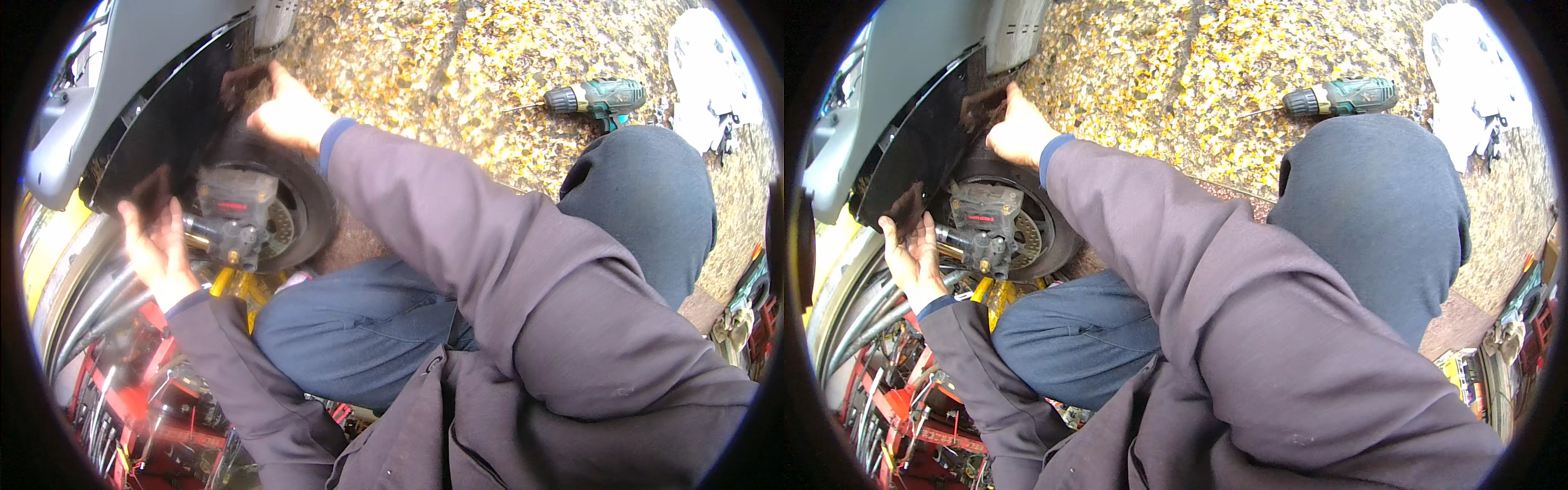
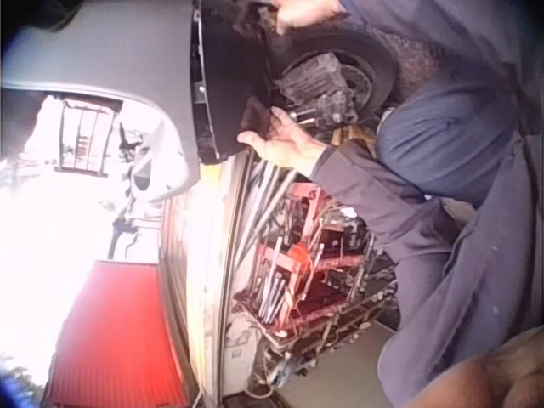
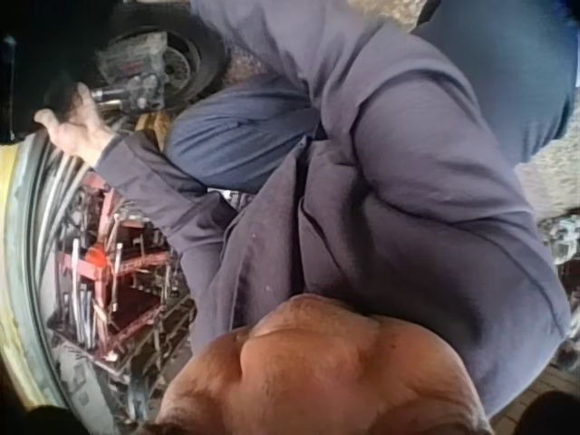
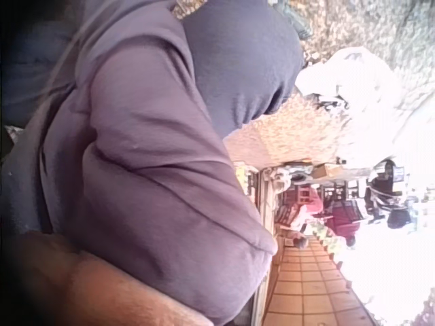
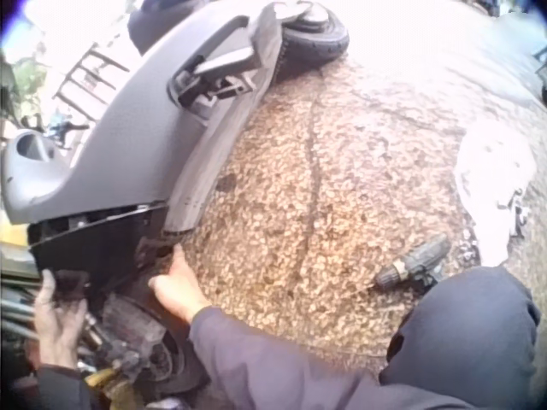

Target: The person kneels beside a motorcycle and installs a gray front fairing. They align the fairing, insert screws by hand, and use a cordless drill to fasten the fairing to the frame.

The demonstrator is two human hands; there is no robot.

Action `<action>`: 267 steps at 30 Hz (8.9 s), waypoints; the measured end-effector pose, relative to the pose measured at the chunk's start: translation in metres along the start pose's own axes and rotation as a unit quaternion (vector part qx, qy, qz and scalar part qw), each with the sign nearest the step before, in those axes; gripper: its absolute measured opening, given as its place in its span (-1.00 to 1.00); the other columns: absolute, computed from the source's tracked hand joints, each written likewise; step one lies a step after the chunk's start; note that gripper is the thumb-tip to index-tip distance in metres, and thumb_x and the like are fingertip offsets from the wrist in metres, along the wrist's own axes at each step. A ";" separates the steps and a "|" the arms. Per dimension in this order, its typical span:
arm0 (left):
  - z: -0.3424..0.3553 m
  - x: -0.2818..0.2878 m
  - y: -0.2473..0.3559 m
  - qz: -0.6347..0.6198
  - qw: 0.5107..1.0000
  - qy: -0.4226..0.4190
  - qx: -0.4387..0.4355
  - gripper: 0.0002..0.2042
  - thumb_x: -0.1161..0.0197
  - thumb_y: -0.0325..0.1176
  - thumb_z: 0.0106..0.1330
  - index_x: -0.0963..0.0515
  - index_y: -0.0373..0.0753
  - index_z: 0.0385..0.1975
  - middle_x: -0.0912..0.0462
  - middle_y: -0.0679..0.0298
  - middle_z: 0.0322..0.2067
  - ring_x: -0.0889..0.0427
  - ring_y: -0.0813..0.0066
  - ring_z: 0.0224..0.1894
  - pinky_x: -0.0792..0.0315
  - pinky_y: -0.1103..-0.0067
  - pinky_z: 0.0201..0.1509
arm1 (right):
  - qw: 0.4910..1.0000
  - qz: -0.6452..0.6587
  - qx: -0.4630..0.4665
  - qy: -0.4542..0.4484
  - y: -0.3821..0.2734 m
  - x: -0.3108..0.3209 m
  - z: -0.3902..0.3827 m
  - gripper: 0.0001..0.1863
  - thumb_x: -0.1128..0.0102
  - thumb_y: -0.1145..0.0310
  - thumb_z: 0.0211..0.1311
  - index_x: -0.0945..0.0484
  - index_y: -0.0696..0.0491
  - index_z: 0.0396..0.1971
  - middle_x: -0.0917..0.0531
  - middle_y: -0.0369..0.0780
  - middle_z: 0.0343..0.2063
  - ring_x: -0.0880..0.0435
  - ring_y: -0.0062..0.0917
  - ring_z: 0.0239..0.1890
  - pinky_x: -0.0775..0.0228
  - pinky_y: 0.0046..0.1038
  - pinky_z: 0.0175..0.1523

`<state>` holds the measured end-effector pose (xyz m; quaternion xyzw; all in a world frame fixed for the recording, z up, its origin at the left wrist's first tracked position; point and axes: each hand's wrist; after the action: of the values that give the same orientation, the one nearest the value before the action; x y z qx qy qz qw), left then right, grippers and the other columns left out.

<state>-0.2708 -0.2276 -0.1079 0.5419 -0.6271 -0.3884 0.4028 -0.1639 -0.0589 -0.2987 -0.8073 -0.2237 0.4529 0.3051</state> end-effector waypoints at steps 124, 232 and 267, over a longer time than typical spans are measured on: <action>-0.003 -0.129 -0.067 -0.095 0.994 0.043 0.024 -0.57 -0.47 -0.06 0.21 -0.55 -0.27 -0.16 -0.56 0.07 -0.06 -0.45 0.04 0.14 -0.17 -0.01 0.45 | 0.899 0.365 -0.093 0.221 0.039 0.038 -0.017 -0.14 0.37 -0.11 0.56 0.11 0.47 0.38 -0.07 0.30 0.38 -0.22 0.02 0.41 -0.22 -0.15 0.44; -0.018 -0.138 -0.053 -0.077 0.995 0.027 0.052 -0.25 -0.50 -0.11 0.20 -0.32 -0.38 0.29 -0.28 0.05 0.34 -0.35 -0.02 0.30 -0.33 0.07 0.35 | 0.850 -0.326 0.384 0.158 -0.096 0.016 -0.007 -0.94 -0.31 0.53 0.09 -0.60 0.14 -0.45 -0.64 -0.20 -0.59 -0.64 -0.54 -0.54 -0.52 -0.48 -0.35; -0.011 -0.136 -0.063 -0.112 0.993 0.031 0.027 -0.45 -0.51 -0.17 0.21 -0.49 -0.25 0.13 -0.52 0.20 0.11 -0.43 0.17 0.21 -0.23 -0.07 0.35 | 0.850 -0.363 0.225 0.308 -0.091 -0.031 -0.006 -0.69 -0.22 0.29 0.32 -0.60 0.31 -0.30 -0.70 0.07 -0.42 -0.72 -0.16 -0.33 -0.54 -0.23 -0.13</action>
<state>-0.2255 -0.1003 -0.1736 0.6312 -0.5600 -0.3968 0.3613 -0.1813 -0.0157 -0.2144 -0.6762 -0.2873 0.0764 0.6741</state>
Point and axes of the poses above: each hand's wrist, its own z-axis towards the middle knuckle, its own x-axis out of the back of the hand, y = z × x
